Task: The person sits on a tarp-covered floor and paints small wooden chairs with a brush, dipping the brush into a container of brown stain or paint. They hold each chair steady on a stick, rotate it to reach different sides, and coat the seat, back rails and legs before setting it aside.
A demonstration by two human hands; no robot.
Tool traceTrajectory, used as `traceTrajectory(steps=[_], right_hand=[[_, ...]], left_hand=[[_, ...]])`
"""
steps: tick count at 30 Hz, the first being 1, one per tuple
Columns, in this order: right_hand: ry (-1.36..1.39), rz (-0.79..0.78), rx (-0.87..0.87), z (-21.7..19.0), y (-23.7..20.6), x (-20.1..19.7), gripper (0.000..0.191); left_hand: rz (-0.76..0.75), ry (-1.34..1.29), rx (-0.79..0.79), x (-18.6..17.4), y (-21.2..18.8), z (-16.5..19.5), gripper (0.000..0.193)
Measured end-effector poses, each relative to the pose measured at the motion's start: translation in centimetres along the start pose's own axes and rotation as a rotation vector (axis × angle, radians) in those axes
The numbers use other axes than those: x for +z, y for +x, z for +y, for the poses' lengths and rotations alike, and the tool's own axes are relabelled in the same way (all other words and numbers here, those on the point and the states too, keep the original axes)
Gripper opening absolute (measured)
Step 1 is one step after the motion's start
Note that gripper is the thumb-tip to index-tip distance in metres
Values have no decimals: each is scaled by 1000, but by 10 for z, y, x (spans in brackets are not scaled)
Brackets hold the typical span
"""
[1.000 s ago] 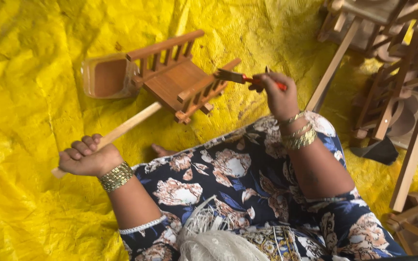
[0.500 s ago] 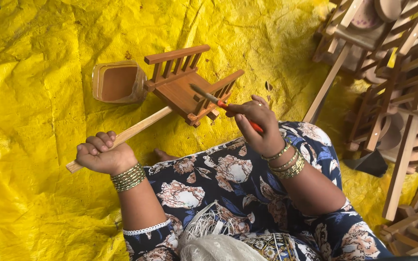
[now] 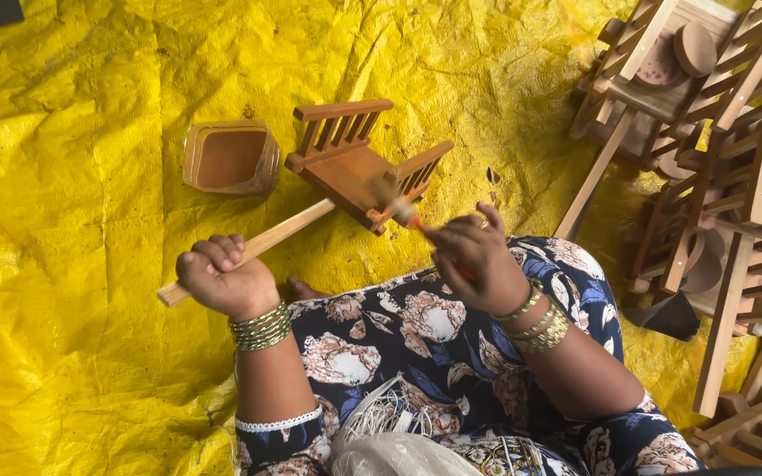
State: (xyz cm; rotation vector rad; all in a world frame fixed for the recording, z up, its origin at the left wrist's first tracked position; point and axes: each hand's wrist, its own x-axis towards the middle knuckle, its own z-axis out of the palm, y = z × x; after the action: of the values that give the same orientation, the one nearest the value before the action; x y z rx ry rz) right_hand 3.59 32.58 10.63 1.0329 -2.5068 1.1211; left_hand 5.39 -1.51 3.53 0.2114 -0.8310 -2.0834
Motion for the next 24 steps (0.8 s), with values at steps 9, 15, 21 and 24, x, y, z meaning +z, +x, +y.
traceTrajectory(steps=[9,15,21,24], right_hand=[[-451,31,23,4,-8,4,39],[-548,-123,-9,3,-39,-22,42],[-497,50,8,-3,-28,-20,37],[-568,-53,67,-3,-16,-13,38]], left_hand=[[-179,23,34,23,-21,-3,34],[-177,35,62,27,-28,-5,32],[-243,52,94,41,-39,-12,33],[-287,108,14,49,-45,1,35]])
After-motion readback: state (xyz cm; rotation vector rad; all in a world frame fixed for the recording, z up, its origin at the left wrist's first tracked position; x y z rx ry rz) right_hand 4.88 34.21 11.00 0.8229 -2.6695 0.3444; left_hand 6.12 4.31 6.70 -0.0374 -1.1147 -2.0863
